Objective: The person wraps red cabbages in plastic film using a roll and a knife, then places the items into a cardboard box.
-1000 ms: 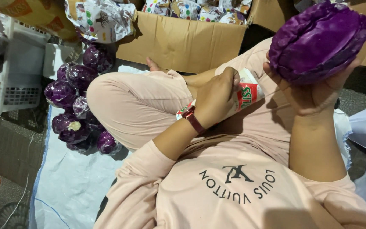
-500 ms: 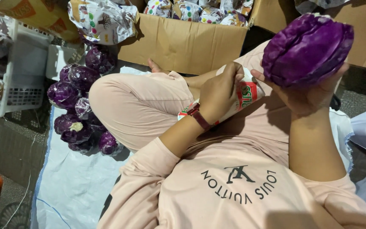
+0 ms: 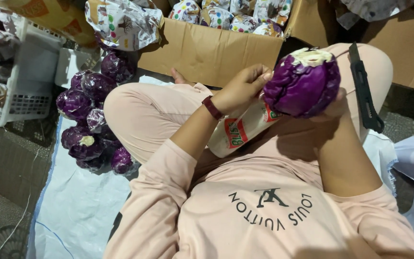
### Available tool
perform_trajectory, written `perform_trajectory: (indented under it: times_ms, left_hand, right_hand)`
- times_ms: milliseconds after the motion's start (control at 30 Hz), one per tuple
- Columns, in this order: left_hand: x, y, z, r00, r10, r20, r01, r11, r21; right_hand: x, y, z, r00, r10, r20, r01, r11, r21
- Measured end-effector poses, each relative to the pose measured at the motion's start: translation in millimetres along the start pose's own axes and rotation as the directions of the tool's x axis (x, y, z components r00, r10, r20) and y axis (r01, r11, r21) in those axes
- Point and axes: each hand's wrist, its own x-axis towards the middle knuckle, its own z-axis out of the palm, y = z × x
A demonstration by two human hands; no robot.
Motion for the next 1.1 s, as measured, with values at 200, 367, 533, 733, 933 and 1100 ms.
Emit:
perform_trajectory:
  times_ms: [200, 367, 533, 733, 933, 1100]
  left_hand:
    - [-17, -9, -15, 0.982, -0.190, -0.002, 0.187, 0.964, -0.189]
    - [-79, 84, -6, 0.993, -0.091, -0.073, 0.117, 0.772, 0.625]
    - [-102, 48, 19, 0.983, 0.135, -0.125, 0.049, 0.462, 0.886]
    - [-97, 26, 23, 0.931, 0.324, -0.168, -0.041, 0.550, 0.834]
    - [-98, 59, 23, 0.908, 0.285, 0.307, -0.409, 0.451, 0.793]
    - [-101, 61, 31, 0.733, 0.359, 0.578, -0.672, 0.244, 0.699]
  right_hand:
    - [-1, 8, -9, 1.000, -0.020, -0.015, 0.020, 0.998, -0.054]
    - [3, -3, -19, 0.999, -0.041, -0.031, 0.038, 0.993, -0.112]
    - [2, -20, -34, 0.999, -0.005, -0.036, -0.001, 0.986, -0.164]
    - [-21, -58, -54, 0.999, 0.028, -0.042, -0.037, 0.970, -0.238]
    - [-11, -71, -47, 0.995, 0.094, 0.029, -0.079, 0.940, -0.333]
    - [7, -68, -27, 0.980, 0.143, 0.142, -0.048, 0.849, -0.525]
